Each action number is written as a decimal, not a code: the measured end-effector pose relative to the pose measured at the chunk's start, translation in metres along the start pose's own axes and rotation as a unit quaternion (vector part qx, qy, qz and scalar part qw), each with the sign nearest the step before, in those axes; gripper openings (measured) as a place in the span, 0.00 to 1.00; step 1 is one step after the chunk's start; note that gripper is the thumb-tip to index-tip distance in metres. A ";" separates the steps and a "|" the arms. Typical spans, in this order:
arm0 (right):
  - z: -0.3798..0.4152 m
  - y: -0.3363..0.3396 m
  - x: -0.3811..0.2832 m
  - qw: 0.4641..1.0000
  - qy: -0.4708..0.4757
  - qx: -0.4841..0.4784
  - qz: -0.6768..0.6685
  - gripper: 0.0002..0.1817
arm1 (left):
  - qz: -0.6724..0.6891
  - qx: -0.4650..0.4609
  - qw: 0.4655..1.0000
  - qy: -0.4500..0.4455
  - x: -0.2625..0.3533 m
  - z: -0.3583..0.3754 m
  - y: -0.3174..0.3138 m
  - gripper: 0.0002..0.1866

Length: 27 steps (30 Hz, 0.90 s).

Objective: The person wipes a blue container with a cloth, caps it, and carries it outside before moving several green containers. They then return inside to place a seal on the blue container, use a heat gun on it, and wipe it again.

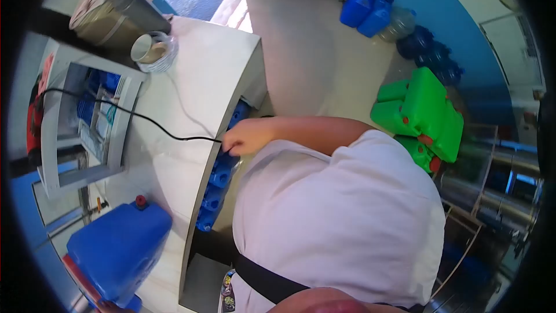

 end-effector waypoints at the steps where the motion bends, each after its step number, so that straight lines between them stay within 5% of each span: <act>1: 0.033 -0.004 0.035 0.997 -0.056 0.030 0.050 0.11 | 0.007 -0.010 1.000 -0.002 -0.001 0.001 -0.011 0.12; 3: 0.114 -0.019 0.103 0.954 -0.230 0.042 0.188 0.09 | 0.009 -0.030 0.999 -0.021 0.008 0.014 -0.023 0.12; 5: 0.194 -0.024 0.125 0.897 -0.408 0.031 0.167 0.11 | 0.012 -0.047 0.998 -0.042 0.016 0.028 -0.034 0.13; 10: 0.313 -0.025 0.112 0.868 -0.479 0.041 0.126 0.14 | 0.026 -0.085 0.989 -0.118 0.058 0.064 -0.068 0.14; 12: 0.348 -0.029 0.109 0.798 -0.583 0.111 0.105 0.15 | 0.031 -0.093 0.983 -0.154 0.080 0.079 -0.081 0.14; 15: 0.400 -0.069 0.207 0.814 -0.567 0.037 0.120 0.15 | 0.040 -0.121 0.968 -0.217 0.123 0.106 -0.110 0.15; 17: 0.399 -0.057 0.211 0.839 -0.525 0.027 0.138 0.14 | 0.045 -0.143 0.954 -0.259 0.154 0.129 -0.129 0.16; 19: 0.399 -0.032 0.180 0.842 -0.494 0.197 0.096 0.12 | 0.044 -0.159 0.939 -0.300 0.183 0.153 -0.141 0.17; 25: 0.465 -0.034 0.205 0.803 -0.519 0.292 0.029 0.11 | 0.076 -0.196 0.876 -0.434 0.284 0.252 -0.179 0.20; 27: 0.502 -0.043 0.213 0.803 -0.520 0.289 0.040 0.11 | 0.160 -0.374 0.829 -0.384 0.335 0.327 -0.217 0.16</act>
Point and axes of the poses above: each hand's wrist, its own z-axis away from the middle knuckle, its own y-axis out of the back of the hand, x = y × z, the point moved 3 cm from there along -z, towards the middle knuckle, and after that the axes turned 8 degrees about y, right-handed, at the moved point
